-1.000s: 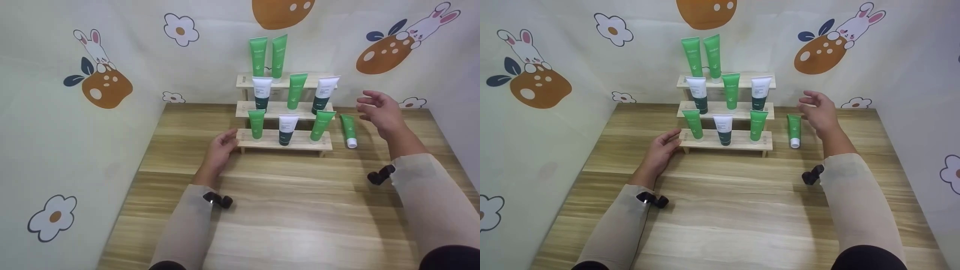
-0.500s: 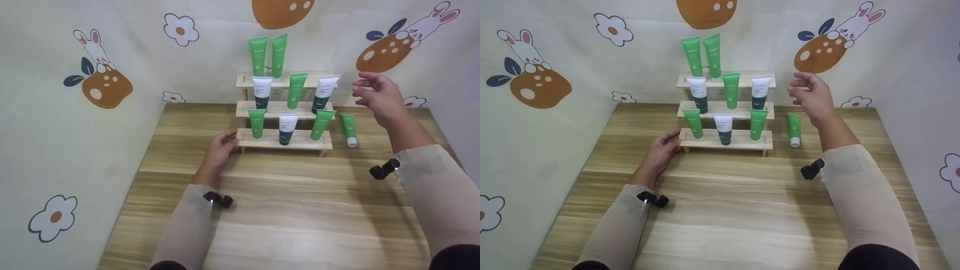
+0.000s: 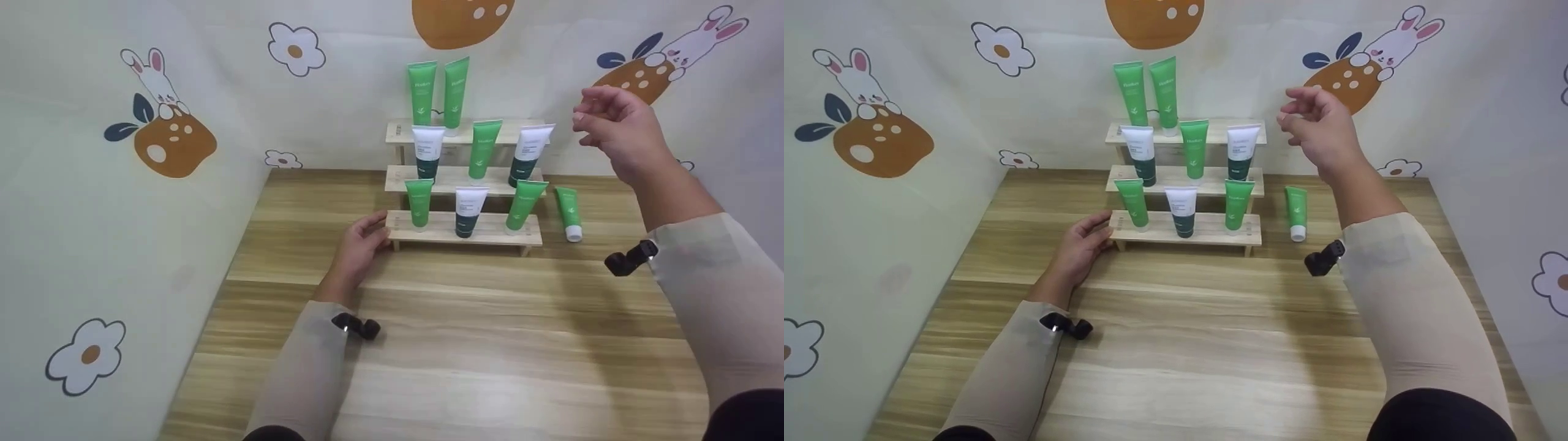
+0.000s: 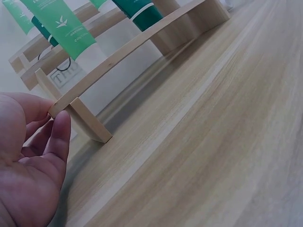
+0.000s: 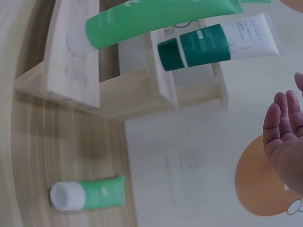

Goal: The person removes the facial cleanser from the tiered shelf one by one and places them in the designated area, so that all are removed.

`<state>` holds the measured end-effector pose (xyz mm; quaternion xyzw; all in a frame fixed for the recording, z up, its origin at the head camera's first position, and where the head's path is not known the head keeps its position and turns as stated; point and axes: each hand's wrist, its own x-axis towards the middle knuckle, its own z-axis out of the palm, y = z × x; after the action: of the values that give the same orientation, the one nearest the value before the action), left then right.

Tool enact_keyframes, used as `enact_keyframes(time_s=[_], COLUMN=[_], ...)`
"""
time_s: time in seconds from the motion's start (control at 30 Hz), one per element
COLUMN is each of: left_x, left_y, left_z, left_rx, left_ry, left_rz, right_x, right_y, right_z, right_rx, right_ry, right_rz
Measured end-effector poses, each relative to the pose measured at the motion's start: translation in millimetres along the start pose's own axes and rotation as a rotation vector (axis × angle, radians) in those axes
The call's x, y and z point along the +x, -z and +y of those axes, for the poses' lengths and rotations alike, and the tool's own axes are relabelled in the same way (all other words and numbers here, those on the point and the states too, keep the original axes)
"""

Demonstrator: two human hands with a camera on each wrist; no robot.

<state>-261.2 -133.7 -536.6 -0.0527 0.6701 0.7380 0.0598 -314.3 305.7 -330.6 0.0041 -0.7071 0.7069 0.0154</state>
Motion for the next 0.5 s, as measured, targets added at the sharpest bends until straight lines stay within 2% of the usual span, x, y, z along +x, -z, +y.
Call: enact_keyframes(time_s=[0.13,0.4,0.5], left_x=[-0.1,-1.7,-1.6], left_y=[0.4,0.4,-0.1], left_z=[-0.1,1.9,2.4], left_rx=[0.002,0.000,0.004], left_ry=[-0.020,0.009,0.007], left_rz=[-0.002,-0.003,0.000], right_x=[2.2,8.8,11.8], right_y=[-8,-31,-40], right_z=[-13,-33,-39], right_rx=[-0.015,-0.138,-0.154], right_ry=[0.039,0.077,0.085], right_rz=[-0.013,-0.018,-0.023])
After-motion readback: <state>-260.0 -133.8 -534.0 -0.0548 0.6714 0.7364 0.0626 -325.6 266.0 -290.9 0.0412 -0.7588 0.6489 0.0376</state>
